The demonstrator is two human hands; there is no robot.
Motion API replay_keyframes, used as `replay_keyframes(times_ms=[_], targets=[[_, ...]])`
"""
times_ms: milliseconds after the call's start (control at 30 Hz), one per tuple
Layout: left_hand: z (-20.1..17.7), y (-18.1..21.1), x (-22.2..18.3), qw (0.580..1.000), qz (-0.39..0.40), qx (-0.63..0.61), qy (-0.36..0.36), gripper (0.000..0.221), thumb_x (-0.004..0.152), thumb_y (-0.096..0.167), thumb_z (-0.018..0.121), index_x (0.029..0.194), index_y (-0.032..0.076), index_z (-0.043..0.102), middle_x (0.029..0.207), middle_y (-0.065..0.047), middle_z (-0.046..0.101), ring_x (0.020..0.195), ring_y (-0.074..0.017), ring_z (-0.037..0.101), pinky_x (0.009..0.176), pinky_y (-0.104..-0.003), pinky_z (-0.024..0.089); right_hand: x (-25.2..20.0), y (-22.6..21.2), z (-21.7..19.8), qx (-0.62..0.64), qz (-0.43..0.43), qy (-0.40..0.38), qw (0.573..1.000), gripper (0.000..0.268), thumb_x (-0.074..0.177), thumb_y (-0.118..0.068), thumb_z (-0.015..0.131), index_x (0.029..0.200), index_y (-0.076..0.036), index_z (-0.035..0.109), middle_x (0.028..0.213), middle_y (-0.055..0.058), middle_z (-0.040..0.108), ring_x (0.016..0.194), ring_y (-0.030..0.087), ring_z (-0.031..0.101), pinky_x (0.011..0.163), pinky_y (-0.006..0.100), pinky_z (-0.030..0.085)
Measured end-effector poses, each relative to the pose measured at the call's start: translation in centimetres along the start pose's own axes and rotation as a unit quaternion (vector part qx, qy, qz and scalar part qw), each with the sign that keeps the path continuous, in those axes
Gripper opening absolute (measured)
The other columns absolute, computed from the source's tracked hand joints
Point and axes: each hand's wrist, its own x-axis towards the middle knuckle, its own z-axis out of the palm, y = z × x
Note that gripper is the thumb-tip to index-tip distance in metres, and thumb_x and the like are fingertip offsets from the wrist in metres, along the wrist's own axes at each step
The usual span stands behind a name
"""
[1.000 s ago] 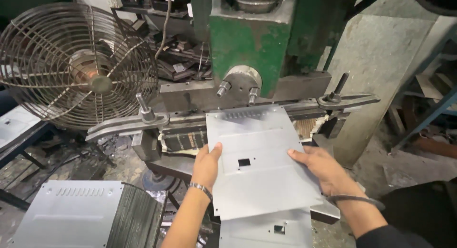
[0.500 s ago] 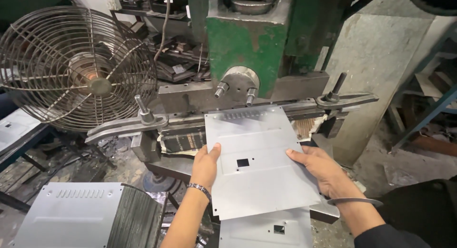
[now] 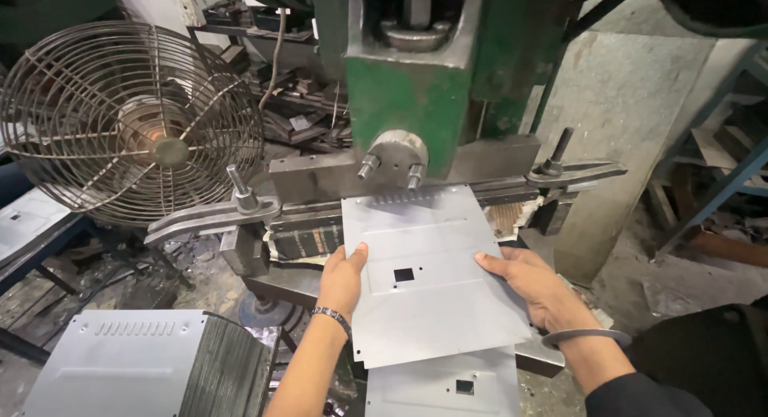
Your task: Picking up, inspecting, and stacking metal sheets near an industrial press machine.
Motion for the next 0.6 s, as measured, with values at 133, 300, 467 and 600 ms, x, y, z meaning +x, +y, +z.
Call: replay_keyframes(times_ms=[133,300,467,600], targets=[[-0.4,-0.9,-0.6,0.999,-0.013,-0.042,-0.023,0.04,0.097,0.023,0.06,0.126,-0.004,0.065,0.117,-0.013,0.073,0.105,-0.0221,0.067,0.093,-0.035,0.051,0.9,2.2,-0.4,-0.008,-0.024,-0.003,1.0,0.042,0.089,-0.023,0.072,0.121,0.005,0.069,0.106,0.015,0.078,0.086,0.022,0.074,0.079,0.036,0.059],[-1.2,-3.1,0.6,0.996,0.065,0.063,0.007,0.038,0.097,0.025,0.064,0.122,-0.004,0.067,0.116,-0.01,0.075,0.104,-0.0167,0.068,0.092,-0.031,0.052,0.6,2.9,-1.2,0.094,-0.048,-0.051,0.993,0.038,0.088,-0.018,0.069,0.121,0.002,0.067,0.107,0.013,0.076,0.09,0.022,0.073,0.081,0.037,0.06],[-4.7,-8.9,3.2,0.975,0.002,0.206,0.084,0.044,0.091,0.032,0.071,0.11,-0.007,0.07,0.105,-0.017,0.078,0.096,-0.0253,0.07,0.085,-0.038,0.055,3.9,12.5,-3.9,0.002,-0.075,-0.07,0.995,0.043,0.091,-0.026,0.067,0.125,0.0,0.065,0.109,0.011,0.076,0.091,0.019,0.072,0.082,0.035,0.058],[-3.4,-1.1,-1.6,0.923,-0.043,0.309,0.226,0.071,0.103,0.06,0.053,0.097,-0.008,0.076,0.094,-0.028,0.074,0.092,-0.0359,0.071,0.086,-0.042,0.051,1.6,14.1,-4.9,0.339,-0.076,-0.486,0.802,0.048,0.126,-0.029,0.045,0.133,0.017,0.056,0.114,0.021,0.068,0.098,0.032,0.067,0.085,0.045,0.055]])
